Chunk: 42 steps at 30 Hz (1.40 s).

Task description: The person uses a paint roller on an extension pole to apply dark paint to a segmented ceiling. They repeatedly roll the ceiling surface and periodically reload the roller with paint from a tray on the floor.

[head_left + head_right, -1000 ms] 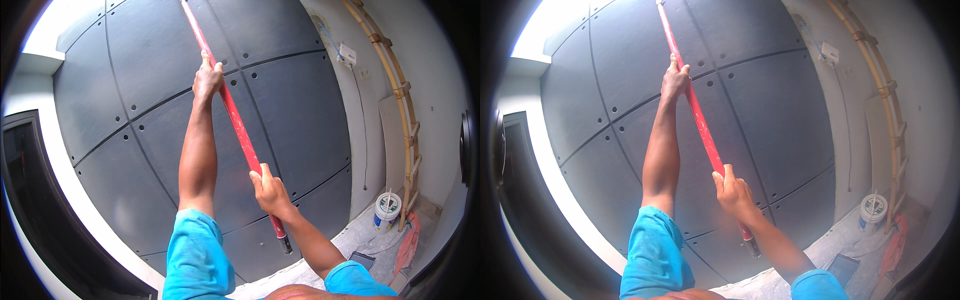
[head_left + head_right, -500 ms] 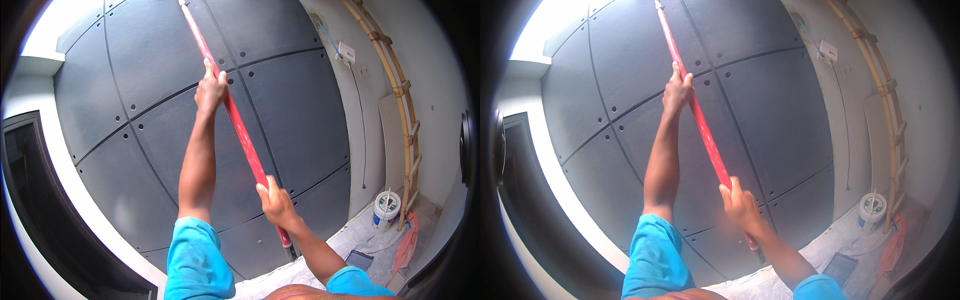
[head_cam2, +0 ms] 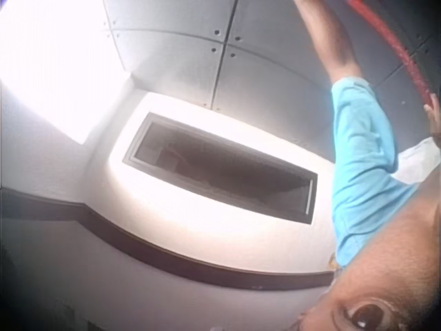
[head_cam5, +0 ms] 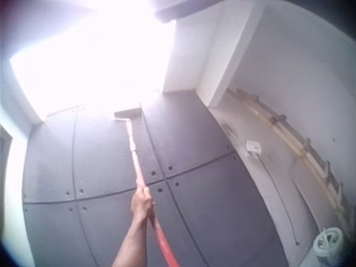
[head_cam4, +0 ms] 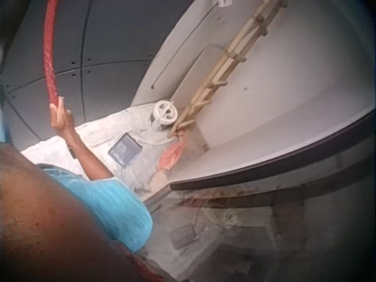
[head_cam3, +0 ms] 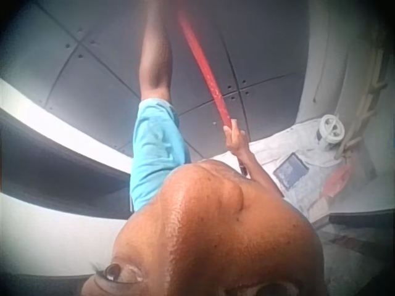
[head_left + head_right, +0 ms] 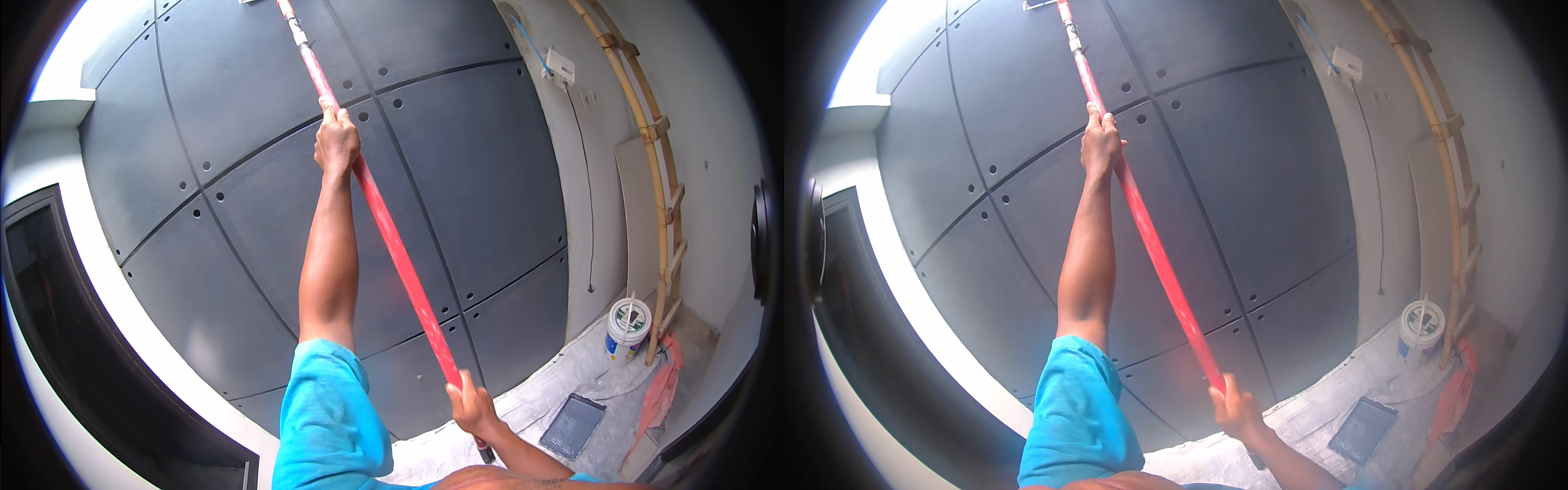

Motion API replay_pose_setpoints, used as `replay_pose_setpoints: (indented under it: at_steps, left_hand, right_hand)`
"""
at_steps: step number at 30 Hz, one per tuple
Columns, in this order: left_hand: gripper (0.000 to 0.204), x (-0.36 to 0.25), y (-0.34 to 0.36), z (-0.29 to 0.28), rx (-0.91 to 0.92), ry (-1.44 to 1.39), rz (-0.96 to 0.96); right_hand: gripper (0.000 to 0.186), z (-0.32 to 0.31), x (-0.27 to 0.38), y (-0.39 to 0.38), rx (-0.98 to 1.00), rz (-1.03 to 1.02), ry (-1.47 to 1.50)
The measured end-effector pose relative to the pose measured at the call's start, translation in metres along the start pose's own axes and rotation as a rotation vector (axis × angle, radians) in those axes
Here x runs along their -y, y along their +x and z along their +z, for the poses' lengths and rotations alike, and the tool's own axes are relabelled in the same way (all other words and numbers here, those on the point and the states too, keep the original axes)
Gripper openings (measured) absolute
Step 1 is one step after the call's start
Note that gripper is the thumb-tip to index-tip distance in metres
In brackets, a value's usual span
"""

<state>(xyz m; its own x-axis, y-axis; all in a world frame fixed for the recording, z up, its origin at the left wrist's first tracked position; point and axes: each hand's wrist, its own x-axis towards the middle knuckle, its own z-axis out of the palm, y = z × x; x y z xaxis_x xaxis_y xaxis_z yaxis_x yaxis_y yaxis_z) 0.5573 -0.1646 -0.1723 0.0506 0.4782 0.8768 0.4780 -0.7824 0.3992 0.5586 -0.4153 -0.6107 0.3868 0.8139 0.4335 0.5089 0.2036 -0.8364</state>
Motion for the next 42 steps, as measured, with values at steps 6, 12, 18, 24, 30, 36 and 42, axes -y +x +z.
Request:
replay_pose_setpoints:
  at_steps: [6,12,18,24,30,36,42]
  left_hand:
    - [0.060,0.015,-0.048,0.021,0.041,-0.079,-0.079]
    - [0.063,0.039,-0.099,0.039,0.074,-0.098,-0.134]
    - [0.064,0.066,-0.183,0.067,0.111,-0.285,-0.175]
    - [0.063,0.066,-0.278,0.079,0.159,-0.372,-0.250]
    - [0.064,0.071,-0.311,0.081,0.147,-0.420,-0.263]
    - [0.067,0.058,-0.250,0.076,0.142,-0.493,-0.195]
    - [0.067,0.075,-0.293,0.078,0.153,-0.511,-0.260]
  right_hand:
    - [0.038,0.004,-0.092,-0.112,0.079,0.172,-0.035]
    - [0.037,0.005,-0.167,-0.204,0.119,0.296,-0.073]
    - [0.036,0.006,-0.219,-0.278,0.073,0.498,-0.142]
    - [0.039,0.005,-0.262,-0.340,0.088,0.675,-0.233]
    - [0.038,0.005,-0.287,-0.356,0.158,0.857,-0.273]
    - [0.038,0.003,-0.265,-0.299,0.106,0.693,-0.264]
    - [0.041,0.007,-0.277,-0.337,0.174,0.787,-0.270]
